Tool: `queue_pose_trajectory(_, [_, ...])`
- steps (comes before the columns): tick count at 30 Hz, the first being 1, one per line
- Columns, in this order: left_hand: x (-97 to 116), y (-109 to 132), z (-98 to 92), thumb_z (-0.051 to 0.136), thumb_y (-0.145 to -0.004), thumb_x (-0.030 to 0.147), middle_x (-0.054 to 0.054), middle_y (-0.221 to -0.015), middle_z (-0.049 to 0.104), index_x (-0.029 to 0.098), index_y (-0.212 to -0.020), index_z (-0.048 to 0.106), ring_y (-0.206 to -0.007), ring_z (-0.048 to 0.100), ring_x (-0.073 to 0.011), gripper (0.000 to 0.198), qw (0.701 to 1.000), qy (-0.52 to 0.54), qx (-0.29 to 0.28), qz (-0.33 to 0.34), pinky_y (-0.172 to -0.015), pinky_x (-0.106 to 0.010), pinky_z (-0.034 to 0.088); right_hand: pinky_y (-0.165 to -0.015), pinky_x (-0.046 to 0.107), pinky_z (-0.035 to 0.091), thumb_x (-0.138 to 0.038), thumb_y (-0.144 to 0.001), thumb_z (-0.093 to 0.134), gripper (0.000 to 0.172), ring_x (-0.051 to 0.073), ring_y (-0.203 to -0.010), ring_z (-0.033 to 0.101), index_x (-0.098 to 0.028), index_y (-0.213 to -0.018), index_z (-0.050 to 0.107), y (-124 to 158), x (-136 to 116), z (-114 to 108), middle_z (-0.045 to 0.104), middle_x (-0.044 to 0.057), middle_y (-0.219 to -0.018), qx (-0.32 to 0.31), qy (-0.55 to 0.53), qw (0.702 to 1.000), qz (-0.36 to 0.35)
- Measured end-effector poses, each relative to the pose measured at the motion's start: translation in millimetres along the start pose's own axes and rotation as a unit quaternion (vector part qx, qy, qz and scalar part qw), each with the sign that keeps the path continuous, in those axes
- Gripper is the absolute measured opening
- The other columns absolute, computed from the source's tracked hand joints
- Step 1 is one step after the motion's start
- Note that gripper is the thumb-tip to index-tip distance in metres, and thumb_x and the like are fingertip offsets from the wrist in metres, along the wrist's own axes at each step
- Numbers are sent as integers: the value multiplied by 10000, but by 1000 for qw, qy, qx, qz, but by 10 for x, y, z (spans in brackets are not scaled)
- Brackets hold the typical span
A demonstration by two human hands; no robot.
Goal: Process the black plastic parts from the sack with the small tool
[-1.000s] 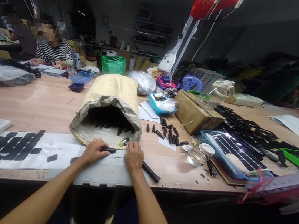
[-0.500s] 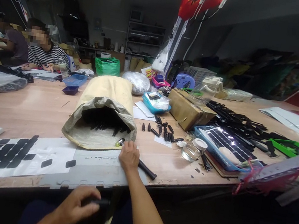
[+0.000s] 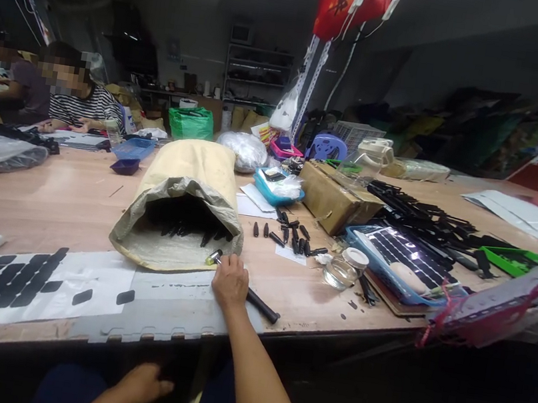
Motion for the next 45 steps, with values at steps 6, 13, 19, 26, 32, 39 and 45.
queue_pose_trajectory(6, [1275,254,-501,697,-718,519,-23,-831,719,194,-1043,719,-658,625,-156,459,957,127,-192,176,-638,-275,501,-732,331,362,-268,-939,439,159,221,-921,506,-212,-976,583,7,-7,-9,598,87,-1004,-1,0,1000,6])
queue_pose_trajectory(13, [1742,-696,-2224,579,-854,419,-100,-916,719,151,-883,695,-890,655,-222,293,926,37,357,114,-776,-302,469,-755,328,364,-269,-941,438,158,216,-942,503,-207,-981,577,-7,1,-12,589,84,-1017,-11,-9,1000,11])
queue_pose_trajectory(19, [1726,-1094,-2298,607,-830,414,-156,-1196,648,185,-1065,676,-1058,629,-309,335,921,-109,375,3,-805,-359,462,-763,333,374,-295,-941,446,156,220,-965,497,-218,-996,569,-16,15,3,585,82,-1037,-21,-10,1000,9])
queue_pose_trajectory(26, [1441,-661,-2192,616,-833,338,-39,-974,712,216,-972,698,-932,623,-217,202,922,-77,341,169,-799,-306,442,-762,325,363,-288,-937,453,148,211,-952,497,-210,-994,565,-12,22,25,579,77,-1037,-17,-13,1000,13])
queue_pose_trajectory(32, [1165,-365,-1879,659,-804,315,-41,-903,679,219,-976,735,-889,586,-216,211,910,-86,324,246,-805,-331,434,-769,308,361,-273,-940,462,158,205,-960,509,-202,-1002,589,-8,13,25,594,75,-1038,-26,-16,999,13])
queue_pose_trajectory(39, [1265,-319,-1797,699,-790,308,-31,-817,662,239,-919,775,-863,573,-203,165,905,-107,295,286,-798,-320,413,-768,254,395,-258,-960,443,221,166,-938,559,-233,-1035,649,-21,81,-60,635,50,-1039,-61,-85,994,37])
queue_pose_trajectory(45, [1238,-337,-1774,720,-777,322,-24,-813,675,251,-922,787,-856,564,-197,174,914,-110,279,272,-801,-319,396,-755,238,433,-264,-968,427,259,151,-908,606,-252,-1097,652,165,3,-294,660,25,-1041,-20,-198,980,25])
Point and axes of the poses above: each hand's wrist, its own y-axis away from the middle knuckle, its own z-axis out of the palm, x = y × z, the point moved 9 cm from there along -y, towards the middle knuckle
